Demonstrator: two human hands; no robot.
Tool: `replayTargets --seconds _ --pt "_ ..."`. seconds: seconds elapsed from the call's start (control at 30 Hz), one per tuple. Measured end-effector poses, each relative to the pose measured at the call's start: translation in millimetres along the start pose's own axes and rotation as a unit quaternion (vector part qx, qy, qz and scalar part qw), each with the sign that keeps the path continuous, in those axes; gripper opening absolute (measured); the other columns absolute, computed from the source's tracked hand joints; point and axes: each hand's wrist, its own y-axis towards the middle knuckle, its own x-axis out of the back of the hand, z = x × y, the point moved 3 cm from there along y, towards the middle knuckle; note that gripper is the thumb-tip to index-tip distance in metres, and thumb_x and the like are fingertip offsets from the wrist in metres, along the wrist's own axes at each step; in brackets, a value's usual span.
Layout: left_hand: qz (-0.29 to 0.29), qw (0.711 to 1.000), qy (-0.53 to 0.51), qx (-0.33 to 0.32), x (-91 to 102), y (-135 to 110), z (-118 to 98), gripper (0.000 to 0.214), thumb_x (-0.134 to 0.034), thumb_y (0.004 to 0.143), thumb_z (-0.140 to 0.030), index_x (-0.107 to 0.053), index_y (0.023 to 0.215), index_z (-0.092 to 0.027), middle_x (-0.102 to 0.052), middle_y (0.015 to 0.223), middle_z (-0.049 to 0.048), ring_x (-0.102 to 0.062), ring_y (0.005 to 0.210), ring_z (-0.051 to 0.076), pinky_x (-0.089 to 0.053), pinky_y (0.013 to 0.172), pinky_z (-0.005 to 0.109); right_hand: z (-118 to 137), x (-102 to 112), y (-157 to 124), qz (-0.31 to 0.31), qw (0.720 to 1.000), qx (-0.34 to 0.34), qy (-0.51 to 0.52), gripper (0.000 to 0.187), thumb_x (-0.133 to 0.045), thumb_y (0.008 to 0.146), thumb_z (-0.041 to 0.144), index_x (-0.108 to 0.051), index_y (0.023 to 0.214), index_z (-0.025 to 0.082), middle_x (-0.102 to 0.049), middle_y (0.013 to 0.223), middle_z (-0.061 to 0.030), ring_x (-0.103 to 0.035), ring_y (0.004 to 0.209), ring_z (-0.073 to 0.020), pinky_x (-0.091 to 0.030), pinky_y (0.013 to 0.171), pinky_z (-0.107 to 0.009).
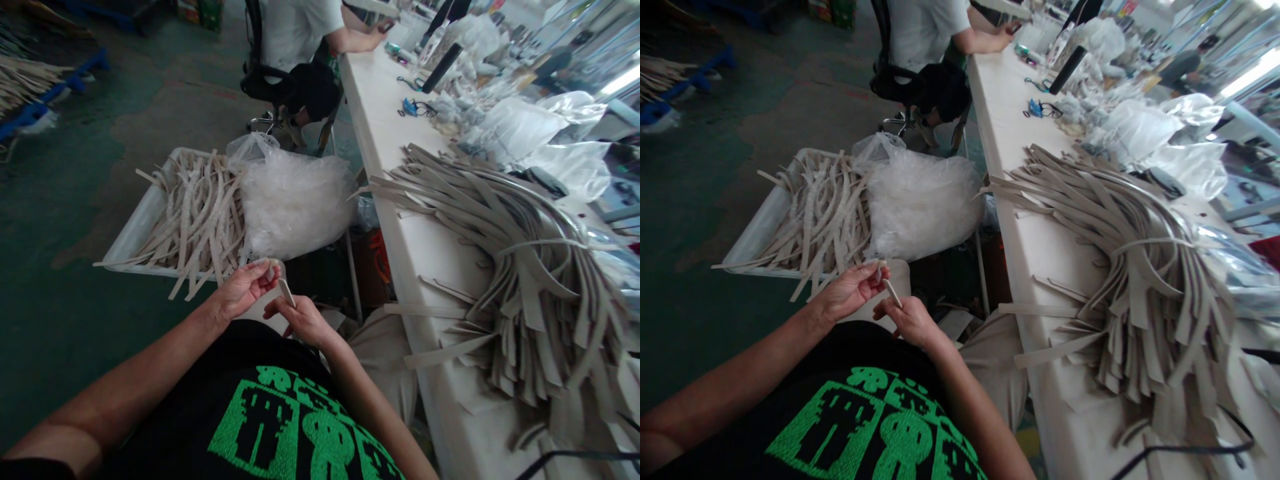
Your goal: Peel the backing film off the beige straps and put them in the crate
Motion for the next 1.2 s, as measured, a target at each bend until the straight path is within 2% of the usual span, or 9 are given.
replayTargets --seconds 0.13,0.3,0.43,0.5,0.57,0.67,0.8,1.0,1.2 --pt "0.034 0.998 0.035 -0.035 -0.2 -3 4 0.023 -0.093 0.070 -0.029 -0.078 0.077 -0.013 -0.077 0.081 0.0061 -0.070 0.078 0.016 -0.057 0.076 0.026 7 4 7 -0.146 0.988 0.036 0.035 0.044 -0.068 0.083 0.062 -0.069 0.082 0.018 -0.071 0.077 -0.0049 -0.057 0.061 -0.0136 -0.047 0.041 -0.018" --pt "0.085 0.986 0.124 -0.070 -5.5 -9 11 0.040 -0.093 0.067 -0.047 -0.083 0.085 -0.013 -0.075 0.078 0.0070 -0.063 0.071 0.016 -0.052 0.070 0.027 16 4 14 -0.199 0.976 0.092 -0.002 0.035 -0.070 0.083 0.052 -0.063 0.071 0.021 -0.063 0.066 -0.0004 -0.051 0.055 -0.0113 -0.045 0.044 -0.020" --pt "0.058 0.961 0.239 -0.126 -3.5 -13 9 0.034 -0.088 0.071 -0.049 -0.081 0.071 -0.016 -0.073 0.073 0.0049 -0.063 0.074 0.018 -0.050 0.074 0.028 18 8 16 -0.210 0.972 0.106 -0.016 0.033 -0.067 0.084 0.049 -0.062 0.069 0.020 -0.065 0.067 -0.0009 -0.051 0.055 -0.0107 -0.046 0.046 -0.021" --pt "0.025 0.945 0.297 -0.136 -0.2 -12 6 0.030 -0.088 0.071 -0.045 -0.080 0.069 -0.017 -0.071 0.069 0.0029 -0.061 0.069 0.017 -0.047 0.068 0.028 18 11 15 -0.205 0.974 0.096 -0.003 0.034 -0.066 0.084 0.052 -0.063 0.072 0.020 -0.067 0.070 -0.0018 -0.052 0.055 -0.0108 -0.046 0.046 -0.021" --pt "-0.010 0.946 0.299 -0.125 3.2 -10 3 0.029 -0.089 0.069 -0.044 -0.080 0.072 -0.017 -0.071 0.068 0.0017 -0.058 0.063 0.016 -0.045 0.062 0.028 17 14 12 -0.186 0.980 0.076 0.012 0.038 -0.065 0.085 0.055 -0.064 0.074 0.019 -0.068 0.072 -0.0030 -0.055 0.058 -0.0117 -0.047 0.044 -0.020" --pt "-0.048 0.972 0.192 -0.126 5.6 -3 -1 0.038 -0.097 0.055 -0.045 -0.075 0.067 -0.017 -0.068 0.065 -0.0001 -0.059 0.062 0.014 -0.049 0.065 0.027 13 13 8 -0.093 0.995 0.034 0.026 0.045 -0.063 0.087 0.060 -0.066 0.076 0.017 -0.070 0.075 -0.0058 -0.060 0.064 -0.0146 -0.049 0.044 -0.019" --pt "-0.034 0.988 0.072 -0.133 3.0 2 -3 0.048 -0.101 0.045 -0.046 -0.066 0.060 -0.016 -0.064 0.063 -0.0027 -0.061 0.065 0.012 -0.053 0.075 0.026 4 1 3 0.031 0.999 -0.033 0.028 0.049 -0.062 0.089 0.063 -0.069 0.080 0.016 -0.072 0.076 -0.0066 -0.062 0.065 -0.0146 -0.051 0.045 -0.019" --pt "-0.033 0.991 0.041 -0.121 2.5 3 2 0.043 -0.100 0.052 -0.042 -0.068 0.067 -0.017 -0.075 0.076 0.0022 -0.070 0.080 0.018 -0.054 0.088 0.033 -3 -12 13 0.064 0.996 -0.042 0.041 0.057 -0.061 0.086 0.072 -0.069 0.079 0.016 -0.071 0.074 -0.0064 -0.061 0.065 -0.0145 -0.052 0.045 -0.019" --pt "-0.009 0.994 0.023 -0.105 -0.8 0 7 0.044 -0.103 0.045 -0.039 -0.072 0.064 -0.016 -0.076 0.074 0.0022 -0.070 0.078 0.016 -0.057 0.083 0.028 -2 -9 19 0.072 0.994 -0.056 0.053 0.056 -0.062 0.088 0.071 -0.068 0.077 0.016 -0.070 0.070 -0.0060 -0.056 0.058 -0.0130 -0.052 0.044 -0.021"
